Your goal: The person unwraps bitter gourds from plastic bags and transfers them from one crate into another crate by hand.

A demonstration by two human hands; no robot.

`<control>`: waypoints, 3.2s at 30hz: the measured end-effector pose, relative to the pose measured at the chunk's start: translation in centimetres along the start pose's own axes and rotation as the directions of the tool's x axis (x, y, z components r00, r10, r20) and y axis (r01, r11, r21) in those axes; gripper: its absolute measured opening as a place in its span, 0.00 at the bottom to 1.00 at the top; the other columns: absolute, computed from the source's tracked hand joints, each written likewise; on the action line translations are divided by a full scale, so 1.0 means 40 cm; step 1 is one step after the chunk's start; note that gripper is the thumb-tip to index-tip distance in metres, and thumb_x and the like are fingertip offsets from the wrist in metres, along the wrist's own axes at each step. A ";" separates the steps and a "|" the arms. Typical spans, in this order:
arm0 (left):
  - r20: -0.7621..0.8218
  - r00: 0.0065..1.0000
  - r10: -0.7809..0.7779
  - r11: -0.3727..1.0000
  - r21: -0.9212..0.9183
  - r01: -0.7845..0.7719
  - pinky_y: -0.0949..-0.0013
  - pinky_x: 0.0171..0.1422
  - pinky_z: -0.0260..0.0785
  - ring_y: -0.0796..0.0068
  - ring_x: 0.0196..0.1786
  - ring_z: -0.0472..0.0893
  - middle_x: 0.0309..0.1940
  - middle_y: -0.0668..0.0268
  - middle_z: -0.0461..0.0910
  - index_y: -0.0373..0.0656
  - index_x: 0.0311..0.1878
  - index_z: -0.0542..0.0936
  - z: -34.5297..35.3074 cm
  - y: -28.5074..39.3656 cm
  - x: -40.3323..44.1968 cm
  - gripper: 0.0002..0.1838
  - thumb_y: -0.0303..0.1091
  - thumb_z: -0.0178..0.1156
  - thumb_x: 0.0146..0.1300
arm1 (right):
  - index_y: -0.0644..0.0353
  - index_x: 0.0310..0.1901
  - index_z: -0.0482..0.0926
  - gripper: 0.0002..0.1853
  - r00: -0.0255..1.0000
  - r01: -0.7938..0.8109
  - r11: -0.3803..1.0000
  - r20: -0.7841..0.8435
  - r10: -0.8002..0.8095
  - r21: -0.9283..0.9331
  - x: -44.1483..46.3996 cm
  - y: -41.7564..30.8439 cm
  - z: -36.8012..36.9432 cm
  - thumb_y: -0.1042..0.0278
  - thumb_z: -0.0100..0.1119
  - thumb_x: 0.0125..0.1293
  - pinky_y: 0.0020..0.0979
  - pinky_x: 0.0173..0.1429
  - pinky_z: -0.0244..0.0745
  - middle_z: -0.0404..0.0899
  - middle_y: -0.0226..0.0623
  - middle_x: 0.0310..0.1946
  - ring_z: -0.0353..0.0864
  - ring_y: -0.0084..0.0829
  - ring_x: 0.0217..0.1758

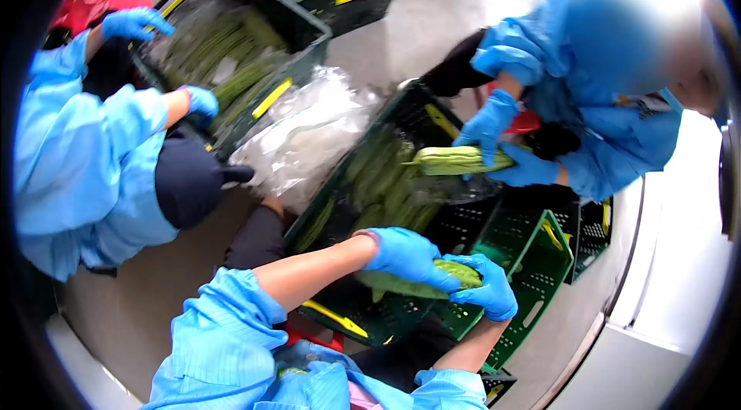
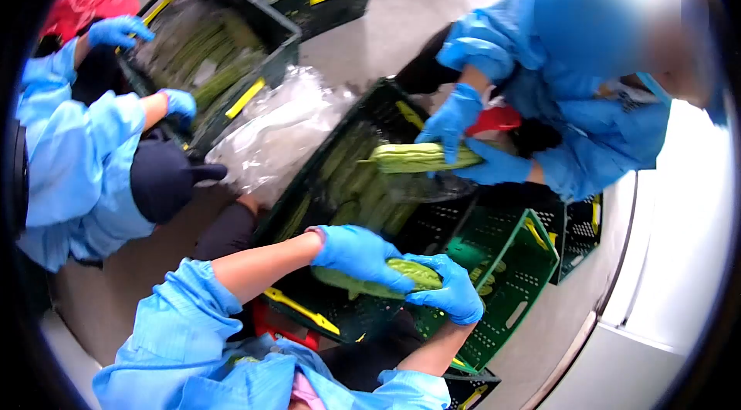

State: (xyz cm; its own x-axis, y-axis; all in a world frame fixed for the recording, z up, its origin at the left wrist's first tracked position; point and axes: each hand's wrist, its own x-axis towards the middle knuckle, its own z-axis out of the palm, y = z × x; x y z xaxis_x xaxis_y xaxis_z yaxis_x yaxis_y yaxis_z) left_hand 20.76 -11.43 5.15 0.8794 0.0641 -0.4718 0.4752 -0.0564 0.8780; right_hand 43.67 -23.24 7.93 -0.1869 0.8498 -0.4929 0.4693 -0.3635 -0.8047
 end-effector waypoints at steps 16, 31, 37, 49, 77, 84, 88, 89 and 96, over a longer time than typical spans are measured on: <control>-0.117 0.991 0.064 0.604 -0.786 -0.132 0.68 0.56 0.75 0.75 0.48 0.82 0.50 0.61 0.82 0.38 0.65 0.74 0.108 -0.012 0.064 0.31 0.51 0.63 0.68 | 0.62 0.74 0.59 0.41 0.866 0.324 0.510 -0.467 0.180 0.797 0.004 0.048 0.088 0.35 0.48 0.74 0.39 0.70 0.72 0.75 0.48 0.63 0.78 0.38 0.62; -0.416 0.905 -0.087 0.298 -0.878 -0.375 0.70 0.62 0.70 0.80 0.54 0.78 0.55 0.66 0.81 0.38 0.63 0.77 0.146 -0.068 0.102 0.25 0.48 0.53 0.75 | 0.60 0.63 0.72 0.24 0.764 0.305 0.693 -0.602 0.231 0.653 0.169 0.009 0.193 0.55 0.62 0.73 0.27 0.53 0.75 0.77 0.30 0.50 0.76 0.20 0.48; -0.556 0.822 -0.126 0.436 -0.775 -0.457 0.72 0.53 0.72 0.80 0.46 0.78 0.44 0.66 0.82 0.37 0.55 0.79 0.156 -0.044 0.135 0.20 0.45 0.60 0.72 | 0.61 0.62 0.72 0.23 0.772 0.413 0.615 -0.616 0.156 0.672 0.161 0.004 0.182 0.58 0.62 0.72 0.28 0.59 0.73 0.79 0.34 0.53 0.78 0.24 0.53; -0.545 0.833 0.093 0.575 -0.654 -0.492 0.70 0.55 0.72 0.80 0.49 0.76 0.47 0.63 0.81 0.35 0.60 0.75 0.159 -0.021 0.162 0.24 0.46 0.61 0.72 | 0.62 0.62 0.72 0.22 0.682 0.497 0.599 -0.709 0.178 0.628 0.102 0.016 0.153 0.67 0.62 0.70 0.31 0.59 0.76 0.80 0.38 0.55 0.80 0.28 0.54; -0.368 0.927 -0.069 0.503 -0.816 -0.286 0.71 0.59 0.70 0.78 0.52 0.77 0.51 0.63 0.79 0.34 0.63 0.73 0.171 -0.040 0.130 0.29 0.47 0.62 0.69 | 0.56 0.68 0.69 0.25 0.679 0.427 0.562 -0.662 0.317 0.708 0.102 0.017 0.144 0.57 0.59 0.75 0.29 0.56 0.76 0.77 0.31 0.54 0.78 0.24 0.52; -0.387 0.914 -0.123 0.485 -0.827 -0.285 0.71 0.57 0.72 0.77 0.51 0.77 0.51 0.63 0.79 0.36 0.62 0.74 0.191 -0.043 0.148 0.27 0.47 0.62 0.69 | 0.57 0.65 0.70 0.23 0.693 0.429 0.547 -0.650 0.311 0.719 0.101 0.018 0.143 0.58 0.60 0.74 0.30 0.55 0.77 0.78 0.32 0.52 0.79 0.25 0.52; -0.303 0.946 -0.117 0.351 -0.904 -0.246 0.71 0.54 0.73 0.79 0.48 0.79 0.48 0.66 0.81 0.39 0.61 0.76 0.174 -0.017 0.130 0.24 0.46 0.61 0.71 | 0.58 0.64 0.71 0.21 0.694 0.426 0.563 -0.655 0.299 0.708 0.108 0.005 0.149 0.60 0.59 0.75 0.30 0.56 0.76 0.78 0.32 0.53 0.79 0.25 0.53; -0.299 0.947 -0.120 0.332 -0.911 -0.245 0.71 0.54 0.73 0.79 0.47 0.79 0.47 0.67 0.81 0.39 0.61 0.76 0.176 -0.019 0.131 0.23 0.46 0.60 0.71 | 0.58 0.64 0.72 0.21 0.694 0.422 0.569 -0.655 0.298 0.706 0.110 0.002 0.151 0.60 0.59 0.75 0.30 0.56 0.76 0.79 0.32 0.53 0.79 0.26 0.53; -0.302 0.944 -0.135 0.301 -0.920 -0.252 0.72 0.43 0.76 0.77 0.36 0.82 0.37 0.63 0.83 0.38 0.52 0.78 0.170 -0.014 0.129 0.19 0.46 0.58 0.73 | 0.57 0.61 0.75 0.20 0.693 0.428 0.540 -0.647 0.318 0.725 0.117 0.007 0.155 0.57 0.62 0.72 0.30 0.52 0.78 0.81 0.32 0.49 0.82 0.26 0.49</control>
State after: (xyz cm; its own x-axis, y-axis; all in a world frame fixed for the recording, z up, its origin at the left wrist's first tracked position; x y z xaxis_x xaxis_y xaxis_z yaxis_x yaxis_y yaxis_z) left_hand 25.23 -17.85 1.69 0.7566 0.3694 -0.5396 -0.1057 0.8834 0.4565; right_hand 37.60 -21.74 3.35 0.5779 0.7202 -0.3838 -0.4517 -0.1094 -0.8855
